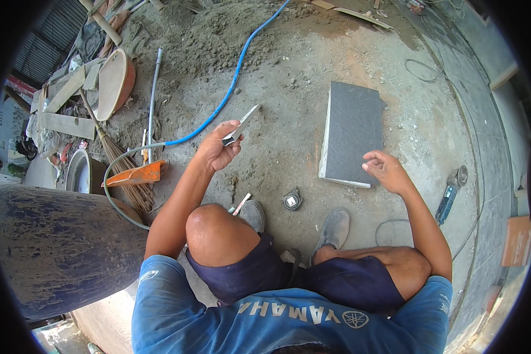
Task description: The person measures a rectangular gray tile with a tape measure and marks it with a red marker. They measure both length and width, make multiple marks, and then use a straight edge to draw a line across the tile.
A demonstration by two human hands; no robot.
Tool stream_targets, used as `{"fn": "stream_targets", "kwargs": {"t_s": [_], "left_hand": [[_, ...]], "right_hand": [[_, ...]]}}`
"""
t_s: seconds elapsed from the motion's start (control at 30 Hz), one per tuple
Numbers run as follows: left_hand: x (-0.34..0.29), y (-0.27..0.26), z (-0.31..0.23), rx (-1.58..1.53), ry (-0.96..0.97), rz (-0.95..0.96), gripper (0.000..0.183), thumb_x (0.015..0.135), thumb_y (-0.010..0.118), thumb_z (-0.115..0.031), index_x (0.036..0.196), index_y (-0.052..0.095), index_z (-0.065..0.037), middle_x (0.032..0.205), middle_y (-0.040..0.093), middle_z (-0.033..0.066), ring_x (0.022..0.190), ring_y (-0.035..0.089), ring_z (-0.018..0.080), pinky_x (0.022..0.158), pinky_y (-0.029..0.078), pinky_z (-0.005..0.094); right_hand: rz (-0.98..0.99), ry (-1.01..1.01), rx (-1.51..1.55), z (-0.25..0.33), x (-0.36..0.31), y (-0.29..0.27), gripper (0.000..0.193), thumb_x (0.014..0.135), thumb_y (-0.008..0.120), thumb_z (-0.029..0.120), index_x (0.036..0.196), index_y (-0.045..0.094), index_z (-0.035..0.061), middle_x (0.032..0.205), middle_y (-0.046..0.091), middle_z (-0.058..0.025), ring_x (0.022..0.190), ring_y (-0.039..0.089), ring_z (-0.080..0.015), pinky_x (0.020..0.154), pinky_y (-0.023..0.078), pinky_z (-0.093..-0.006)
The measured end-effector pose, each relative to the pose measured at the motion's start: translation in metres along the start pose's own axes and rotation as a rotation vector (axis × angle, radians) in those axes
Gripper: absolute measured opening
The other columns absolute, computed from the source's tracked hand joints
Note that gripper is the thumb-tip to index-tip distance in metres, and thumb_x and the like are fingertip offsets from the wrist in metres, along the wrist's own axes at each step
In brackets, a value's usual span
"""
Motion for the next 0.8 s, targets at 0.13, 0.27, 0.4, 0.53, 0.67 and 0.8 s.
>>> {"fn": "stream_targets", "kwargs": {"t_s": [0.13, 0.27, 0.4, 0.53, 0.67, 0.8], "left_hand": [[0.001, -0.005, 0.004, -0.001, -0.012, 0.04, 0.018, 0.091, 0.065, -0.019, 0.102, 0.054, -0.009, 0.079, 0.06, 0.0067, 0.061, 0.058, 0.0114, 0.051, 0.049, 0.0236], [-0.001, 0.008, 0.012, 0.011, 0.013, -0.037, 0.017, 0.093, 0.063, -0.018, 0.106, 0.058, -0.007, 0.083, 0.061, 0.0074, 0.066, 0.06, 0.012, 0.051, 0.049, 0.0223], [0.007, 0.013, 0.024, 0.068, -0.019, 0.018, 0.018, 0.092, 0.064, -0.019, 0.106, 0.057, -0.009, 0.089, 0.059, 0.0023, 0.075, 0.061, 0.0132, 0.054, 0.05, 0.0235], [0.011, 0.016, 0.026, 0.061, -0.016, 0.054, 0.017, 0.094, 0.062, -0.018, 0.107, 0.056, -0.01, 0.089, 0.059, 0.0013, 0.076, 0.06, 0.0128, 0.054, 0.049, 0.025], [0.01, 0.02, 0.026, 0.049, -0.015, 0.059, 0.015, 0.094, 0.061, -0.018, 0.105, 0.056, -0.01, 0.088, 0.059, 0.0007, 0.073, 0.06, 0.012, 0.054, 0.049, 0.0261], [0.011, 0.026, 0.029, 0.044, -0.015, 0.066, 0.015, 0.095, 0.06, -0.018, 0.106, 0.054, -0.01, 0.084, 0.059, -0.0001, 0.069, 0.06, 0.0109, 0.053, 0.049, 0.0269]], "right_hand": [[0.004, -0.015, -0.015, 0.006, 0.0, 0.002, 0.038, 0.089, 0.068, 0.029, 0.115, 0.063, 0.0026, 0.099, 0.067, -0.0122, 0.086, 0.064, -0.0207, 0.077, 0.052, -0.0348], [0.01, -0.014, -0.04, 0.004, 0.0, 0.003, 0.037, 0.089, 0.068, 0.029, 0.115, 0.063, 0.0027, 0.099, 0.067, -0.0122, 0.085, 0.064, -0.0202, 0.076, 0.052, -0.0344], [0.02, 0.011, -0.022, 0.002, 0.002, 0.005, 0.037, 0.089, 0.068, 0.029, 0.115, 0.063, 0.0029, 0.1, 0.067, -0.0123, 0.084, 0.064, -0.0201, 0.075, 0.052, -0.0344], [0.027, 0.014, -0.036, 0.005, 0.003, 0.007, 0.037, 0.089, 0.068, 0.029, 0.115, 0.063, 0.0031, 0.099, 0.068, -0.0122, 0.084, 0.064, -0.02, 0.076, 0.052, -0.0344], [0.026, 0.012, -0.058, 0.003, 0.004, 0.008, 0.036, 0.089, 0.068, 0.028, 0.114, 0.063, 0.0032, 0.099, 0.067, -0.0121, 0.085, 0.064, -0.0202, 0.077, 0.052, -0.034], [0.034, 0.021, -0.053, 0.0, 0.005, 0.008, 0.034, 0.089, 0.068, 0.027, 0.113, 0.064, 0.0033, 0.098, 0.067, -0.0119, 0.086, 0.065, -0.0202, 0.078, 0.052, -0.0337]]}}
Point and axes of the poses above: each hand's wrist, its own x-axis towards the middle knuckle, its own y-axis out of the palm, z = x × y, the point moved 6 cm from there along x, towards the middle knuckle
